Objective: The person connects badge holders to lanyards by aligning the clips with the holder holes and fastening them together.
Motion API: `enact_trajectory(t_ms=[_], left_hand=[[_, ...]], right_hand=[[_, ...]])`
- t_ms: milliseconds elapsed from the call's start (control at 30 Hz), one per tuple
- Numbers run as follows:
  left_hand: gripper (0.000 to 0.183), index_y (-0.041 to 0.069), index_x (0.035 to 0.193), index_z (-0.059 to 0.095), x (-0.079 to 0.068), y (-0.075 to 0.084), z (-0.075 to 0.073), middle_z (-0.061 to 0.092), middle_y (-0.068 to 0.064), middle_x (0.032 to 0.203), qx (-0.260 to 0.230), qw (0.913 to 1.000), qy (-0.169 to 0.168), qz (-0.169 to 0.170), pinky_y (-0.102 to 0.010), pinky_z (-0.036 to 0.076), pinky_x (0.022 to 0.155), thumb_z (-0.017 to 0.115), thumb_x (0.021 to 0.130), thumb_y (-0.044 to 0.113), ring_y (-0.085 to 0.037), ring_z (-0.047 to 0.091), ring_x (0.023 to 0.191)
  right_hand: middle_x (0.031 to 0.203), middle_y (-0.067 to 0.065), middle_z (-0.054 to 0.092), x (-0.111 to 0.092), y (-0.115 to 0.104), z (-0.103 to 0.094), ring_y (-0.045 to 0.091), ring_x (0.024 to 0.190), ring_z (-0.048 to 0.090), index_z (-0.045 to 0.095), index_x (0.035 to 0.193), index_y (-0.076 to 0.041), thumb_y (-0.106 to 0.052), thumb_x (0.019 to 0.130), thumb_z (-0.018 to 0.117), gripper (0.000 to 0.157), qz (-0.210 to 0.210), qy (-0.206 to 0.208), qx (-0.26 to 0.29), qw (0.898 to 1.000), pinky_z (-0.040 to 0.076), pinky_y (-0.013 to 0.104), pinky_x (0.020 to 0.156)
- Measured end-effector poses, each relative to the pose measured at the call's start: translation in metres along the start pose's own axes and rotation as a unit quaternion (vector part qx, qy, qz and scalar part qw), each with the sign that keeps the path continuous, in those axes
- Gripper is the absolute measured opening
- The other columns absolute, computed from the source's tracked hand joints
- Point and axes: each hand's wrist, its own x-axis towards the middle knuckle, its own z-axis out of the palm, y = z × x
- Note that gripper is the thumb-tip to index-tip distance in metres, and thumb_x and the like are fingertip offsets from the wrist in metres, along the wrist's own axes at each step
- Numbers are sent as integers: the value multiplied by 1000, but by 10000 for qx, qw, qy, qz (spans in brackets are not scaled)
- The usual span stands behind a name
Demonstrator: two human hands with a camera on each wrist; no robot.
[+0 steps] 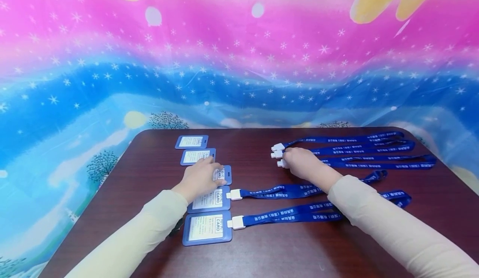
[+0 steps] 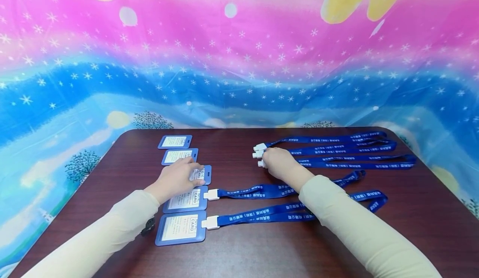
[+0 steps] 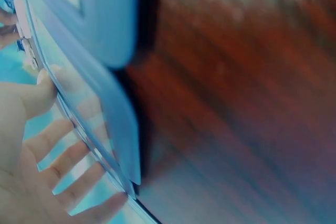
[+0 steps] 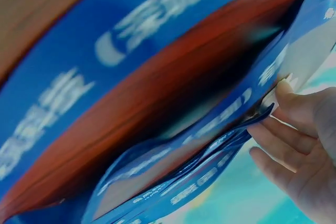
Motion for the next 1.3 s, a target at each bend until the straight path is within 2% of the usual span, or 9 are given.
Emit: enact_trajectory(t_ms=[200, 333, 500, 833, 1100, 1300], left_hand=[[54, 16, 133, 64, -3, 3, 2, 51, -14, 142, 77, 9999, 123, 32, -59, 46, 95, 75, 87, 41, -37, 46, 131], [54, 17, 134, 64, -3, 4, 1, 50, -15, 145, 35, 9999, 100, -48, -61, 44, 98, 75, 87, 41, -40, 43, 134], [54, 15, 134, 63, -3, 5, 1, 47, -17, 147, -111, 9998, 77, -121, -63, 41, 100, 75, 87, 39, -43, 39, 137], [54, 13, 133, 65, -1, 5, 2, 48, -17, 146, -253, 9995, 101, -179, -63, 40, 101, 77, 86, 37, -45, 39, 137], [55, 16, 133, 64, 0, 5, 0, 49, -15, 146, -190, 9997, 80, -157, -62, 41, 100, 77, 85, 41, -39, 44, 134], [58, 14, 134, 63, -1, 3, 1, 49, -16, 146, -298, 9993, 105, -194, -64, 40, 100, 77, 85, 40, -40, 42, 136]], right_hand=[[84, 9, 68, 8, -18, 5, 23, 75, 66, 75, 92, -3, -14, 87, 77, 12, -323, 265, -500, 9979, 58, 37, 70], [86, 9, 69, 14, -31, 6, 22, 76, 67, 75, 94, -3, -17, 86, 79, 17, -595, 499, -842, 9934, 58, 37, 69], [85, 7, 66, 21, -49, 6, 20, 76, 65, 76, 96, -4, -19, 86, 78, 18, -813, 654, -973, 9898, 58, 36, 70], [93, 6, 67, 37, -81, 5, 19, 84, 65, 75, 108, -7, -24, 92, 72, 24, -864, 140, -1162, 9894, 56, 33, 77], [98, 4, 69, 43, -99, 5, 16, 87, 64, 75, 112, -11, -28, 93, 71, 26, -926, 66, -1343, 9866, 56, 31, 80], [101, 2, 70, 48, -109, 4, 16, 89, 65, 75, 114, -14, -31, 94, 70, 27, -1068, 42, -1452, 9836, 55, 30, 82]])
